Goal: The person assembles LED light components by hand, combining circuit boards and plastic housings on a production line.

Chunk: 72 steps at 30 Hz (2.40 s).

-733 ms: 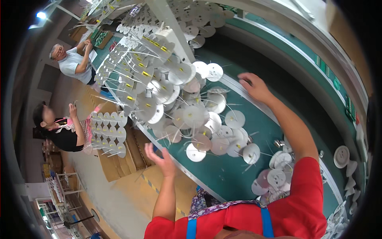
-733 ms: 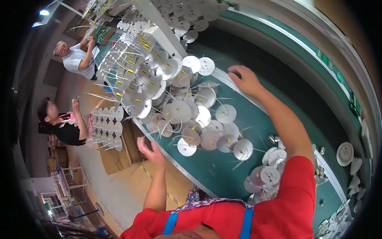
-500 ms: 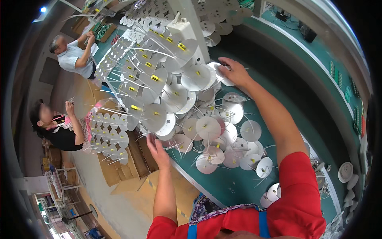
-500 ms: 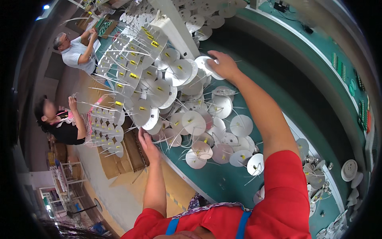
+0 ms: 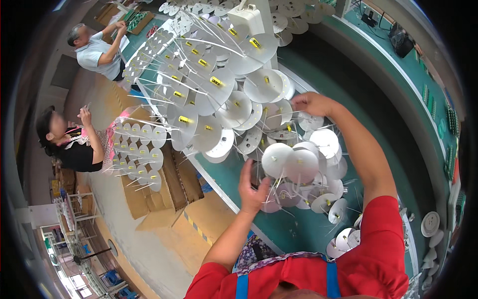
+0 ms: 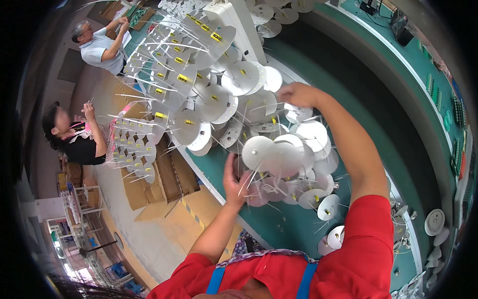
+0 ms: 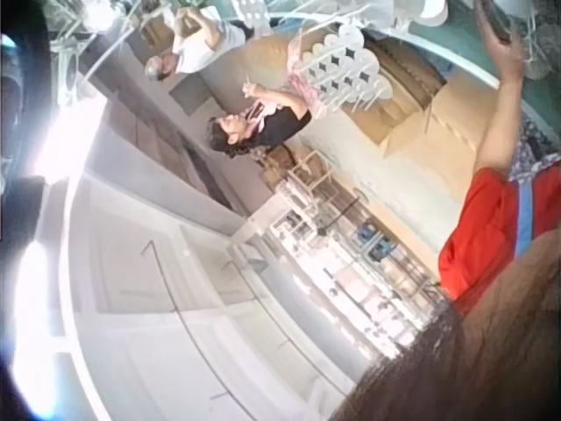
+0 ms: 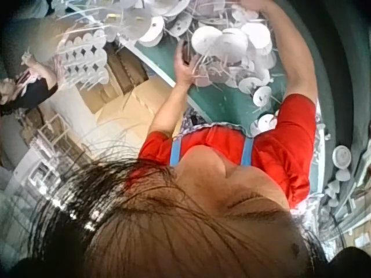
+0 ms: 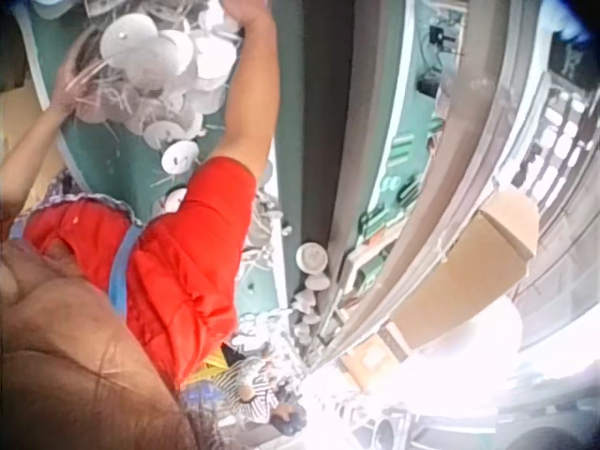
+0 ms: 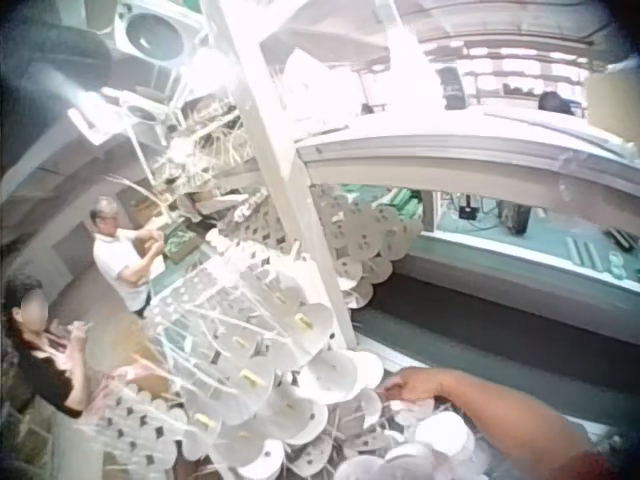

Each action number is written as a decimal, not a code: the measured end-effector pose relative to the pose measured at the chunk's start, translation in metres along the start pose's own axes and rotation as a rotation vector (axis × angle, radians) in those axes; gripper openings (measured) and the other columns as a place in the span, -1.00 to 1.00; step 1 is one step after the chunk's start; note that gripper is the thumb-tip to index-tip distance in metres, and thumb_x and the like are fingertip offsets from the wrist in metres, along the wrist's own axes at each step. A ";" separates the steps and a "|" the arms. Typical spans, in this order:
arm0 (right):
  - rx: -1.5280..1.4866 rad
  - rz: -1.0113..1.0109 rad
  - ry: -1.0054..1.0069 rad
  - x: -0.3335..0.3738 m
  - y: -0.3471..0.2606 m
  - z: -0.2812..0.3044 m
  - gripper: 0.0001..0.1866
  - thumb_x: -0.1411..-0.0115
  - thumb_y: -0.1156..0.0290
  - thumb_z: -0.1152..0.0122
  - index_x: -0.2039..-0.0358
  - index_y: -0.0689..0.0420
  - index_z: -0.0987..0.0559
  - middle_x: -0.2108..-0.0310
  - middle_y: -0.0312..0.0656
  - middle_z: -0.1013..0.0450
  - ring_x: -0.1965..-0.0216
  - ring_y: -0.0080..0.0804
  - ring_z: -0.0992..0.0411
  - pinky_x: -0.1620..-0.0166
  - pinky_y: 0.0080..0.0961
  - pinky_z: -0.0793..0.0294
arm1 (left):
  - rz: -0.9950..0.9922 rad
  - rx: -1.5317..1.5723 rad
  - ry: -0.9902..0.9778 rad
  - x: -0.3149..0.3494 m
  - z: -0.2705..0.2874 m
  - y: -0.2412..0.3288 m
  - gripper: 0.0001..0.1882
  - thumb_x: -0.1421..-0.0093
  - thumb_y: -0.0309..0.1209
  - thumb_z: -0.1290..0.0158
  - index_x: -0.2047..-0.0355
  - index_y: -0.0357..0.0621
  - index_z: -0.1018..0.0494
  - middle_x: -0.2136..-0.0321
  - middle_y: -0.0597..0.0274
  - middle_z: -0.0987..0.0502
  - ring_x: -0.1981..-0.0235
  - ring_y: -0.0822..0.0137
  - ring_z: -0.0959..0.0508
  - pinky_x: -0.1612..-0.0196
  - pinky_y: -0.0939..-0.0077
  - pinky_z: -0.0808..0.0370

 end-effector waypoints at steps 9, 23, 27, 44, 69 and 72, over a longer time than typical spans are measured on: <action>0.106 -0.042 0.054 0.116 0.014 -0.036 -0.81 -0.04 0.35 -0.09 0.46 0.24 -0.53 0.62 -0.03 -0.41 0.58 -0.32 -0.34 0.42 -0.39 -0.35 | -0.158 -0.058 -0.357 0.045 -0.064 0.032 -0.18 0.08 -0.28 -0.18 -0.17 -0.29 -0.09 -0.16 -0.23 -0.11 -0.21 -0.11 -0.11 -0.22 0.18 -0.07; -0.004 0.253 0.485 0.028 -0.004 0.018 -0.57 -0.08 0.02 -0.18 0.22 0.13 -0.49 0.41 -0.20 -0.42 0.37 -0.36 -0.37 0.26 -0.45 -0.36 | -0.211 -0.449 0.309 -0.055 0.020 0.004 -0.53 -0.15 -0.32 0.01 0.01 -0.39 -0.25 0.04 -0.13 -0.33 0.00 -0.07 -0.31 -0.09 0.24 -0.18; -0.059 0.206 0.372 -0.027 -0.025 -0.008 -0.55 -0.07 0.07 -0.17 0.10 0.06 -0.48 0.21 -0.12 -0.44 0.24 -0.23 -0.39 0.14 -0.41 -0.35 | -0.119 -0.401 0.283 -0.062 0.011 0.000 -0.47 -0.15 -0.23 -0.01 -0.01 -0.38 -0.24 0.03 -0.16 -0.33 -0.01 -0.04 -0.31 -0.09 0.27 -0.19; 0.213 0.287 0.127 0.109 0.001 -0.069 -0.81 0.01 0.33 -0.16 0.33 -0.02 -0.58 0.21 -0.15 -0.46 0.10 -0.19 -0.37 0.05 -0.31 -0.34 | -0.255 -0.185 -0.257 0.018 -0.069 0.038 -0.46 -0.03 -0.33 -0.12 0.01 -0.31 -0.23 -0.05 -0.16 -0.24 -0.09 -0.13 -0.23 -0.15 0.16 -0.15; 0.456 -0.340 0.401 0.335 0.068 -0.063 -0.62 -0.04 0.06 -0.16 0.09 -0.23 -0.53 -0.12 -0.20 -0.23 -0.13 -0.05 -0.13 -0.12 -0.09 -0.22 | -0.479 -0.807 -0.682 0.174 -0.041 0.053 0.08 0.36 0.00 -0.36 -0.14 -0.20 -0.10 -0.19 -0.28 0.06 -0.17 -0.43 0.09 -0.10 -0.31 0.02; 0.473 -0.362 0.405 0.339 0.071 -0.077 -0.53 -0.04 0.04 -0.14 -0.02 -0.29 -0.44 -0.11 -0.20 -0.23 -0.11 -0.01 -0.13 -0.09 -0.10 -0.26 | -0.527 -0.761 -0.595 0.174 -0.033 0.045 -0.01 0.29 0.03 -0.31 -0.10 -0.18 -0.16 -0.13 -0.22 -0.01 -0.16 -0.38 0.07 -0.09 -0.34 0.05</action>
Point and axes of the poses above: each hand's wrist, its own x-axis away from the middle knuckle, its own z-axis out of the back of the hand, y = z × x, the point moved 3 cm from there along -x, towards the middle knuckle
